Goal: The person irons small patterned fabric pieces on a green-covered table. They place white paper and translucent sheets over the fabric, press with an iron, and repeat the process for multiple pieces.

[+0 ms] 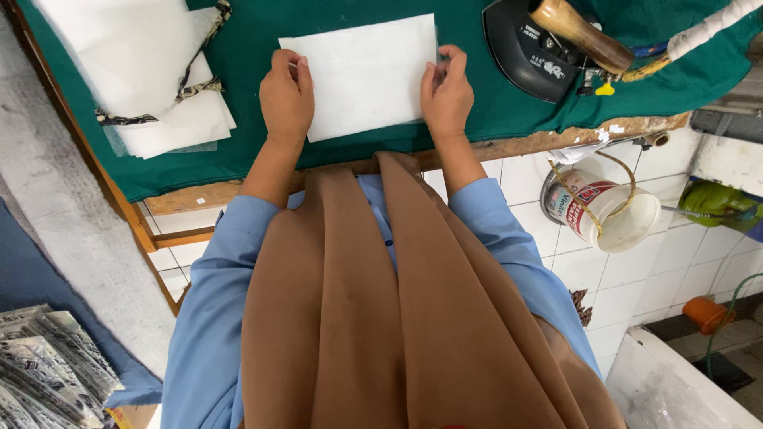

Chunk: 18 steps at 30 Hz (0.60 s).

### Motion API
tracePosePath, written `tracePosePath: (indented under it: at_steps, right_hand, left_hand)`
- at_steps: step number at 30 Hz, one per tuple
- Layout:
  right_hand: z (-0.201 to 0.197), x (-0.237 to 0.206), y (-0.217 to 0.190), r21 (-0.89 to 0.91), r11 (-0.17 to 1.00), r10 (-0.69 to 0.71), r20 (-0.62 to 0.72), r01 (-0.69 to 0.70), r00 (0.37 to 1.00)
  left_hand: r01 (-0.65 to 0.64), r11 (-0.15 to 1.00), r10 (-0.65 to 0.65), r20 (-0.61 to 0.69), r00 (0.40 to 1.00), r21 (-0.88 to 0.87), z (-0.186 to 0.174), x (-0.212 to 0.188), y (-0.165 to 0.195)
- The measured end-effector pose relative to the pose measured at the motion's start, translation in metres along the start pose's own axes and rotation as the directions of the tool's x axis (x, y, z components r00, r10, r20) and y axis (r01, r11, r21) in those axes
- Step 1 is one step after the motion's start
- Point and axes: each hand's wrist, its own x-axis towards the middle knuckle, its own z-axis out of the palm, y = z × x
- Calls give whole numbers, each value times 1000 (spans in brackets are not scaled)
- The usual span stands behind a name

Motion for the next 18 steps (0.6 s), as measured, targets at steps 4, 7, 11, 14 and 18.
tracePosePath:
  at_steps: [4,7,11,14,18]
  right_hand:
    - [5,4,7,-41,998,-54,-51,52,997]
    - [11,7,9,-72,993,-102,-70,97,992]
    - [12,10,7,-92,996,-8,-36,5,999]
    - [5,10,4,-64,997,28,-49,-31,998]
    - [-4,6,0,-105,952,-294,-51,287,955]
  left_hand:
    - [2,1000,-2,15,1000,-28,-2,-12,2]
    - [-9,999,10,-24,1000,51,-1,-17,5]
    - [-12,996,15,-37,999,91,-1,-17,7]
    - [-14,991,21,-50,999,134,-5,-19,9]
    - [-255,925,252,47,967,282,-12,-25,11]
